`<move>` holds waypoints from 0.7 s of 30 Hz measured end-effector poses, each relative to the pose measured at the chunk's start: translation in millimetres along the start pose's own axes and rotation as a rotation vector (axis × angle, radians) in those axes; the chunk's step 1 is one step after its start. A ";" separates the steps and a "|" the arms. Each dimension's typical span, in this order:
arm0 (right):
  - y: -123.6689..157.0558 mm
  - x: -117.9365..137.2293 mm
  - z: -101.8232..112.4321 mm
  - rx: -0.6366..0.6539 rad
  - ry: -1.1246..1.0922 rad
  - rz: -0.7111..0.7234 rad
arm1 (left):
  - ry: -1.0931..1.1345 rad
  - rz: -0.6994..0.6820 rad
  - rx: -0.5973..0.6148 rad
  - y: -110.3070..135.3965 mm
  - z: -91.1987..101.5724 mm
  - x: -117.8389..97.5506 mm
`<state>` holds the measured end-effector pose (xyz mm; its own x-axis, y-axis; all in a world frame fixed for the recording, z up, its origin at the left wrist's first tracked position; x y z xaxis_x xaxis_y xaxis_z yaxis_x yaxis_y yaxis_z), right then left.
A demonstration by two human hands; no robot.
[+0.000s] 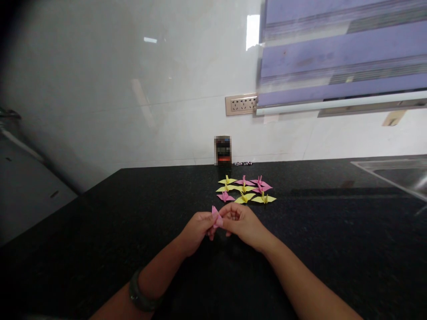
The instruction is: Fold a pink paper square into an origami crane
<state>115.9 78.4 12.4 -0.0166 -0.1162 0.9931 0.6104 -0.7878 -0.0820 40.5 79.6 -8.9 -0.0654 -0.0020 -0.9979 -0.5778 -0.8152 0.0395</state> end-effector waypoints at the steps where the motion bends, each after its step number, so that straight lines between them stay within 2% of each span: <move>1: 0.1 1.3 1.7 -0.012 -0.044 0.011 | 0.033 -0.006 -0.001 -0.1 -0.4 -0.9; 4: 0.4 0.5 6.8 -0.041 -0.048 0.000 | 0.088 0.006 -0.025 0.0 0.5 -0.4; 7: -0.8 -5.8 4.2 0.005 0.027 -0.048 | 0.059 0.020 -0.046 -0.1 3.0 3.4; 11: -1.1 -8.7 4.7 -0.015 0.101 -0.046 | -0.162 -0.006 -0.087 0.3 9.3 3.8; 15: -1.2 -8.9 5.4 -0.057 0.081 -0.035 | -0.317 -0.070 -0.157 2.9 13.9 -4.4; 21: -1.8 -7.9 3.7 -0.064 0.008 -0.034 | -0.256 -0.075 -0.232 5.5 18.6 -7.7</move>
<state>117.9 83.0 5.0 -0.0429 -0.0935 0.9947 0.5578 -0.8283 -0.0538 22.8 86.0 0.0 -0.2490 0.1840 -0.9509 -0.3905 -0.9175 -0.0753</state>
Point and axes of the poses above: each hand's wrist, its own y-axis away from the middle knuckle, its own z-axis out of the back of the hand, x = y × z, the point moved 9 cm from there along -y, towards the middle knuckle, and after that the axes turned 12 degrees about x, right-handed, at the moved point
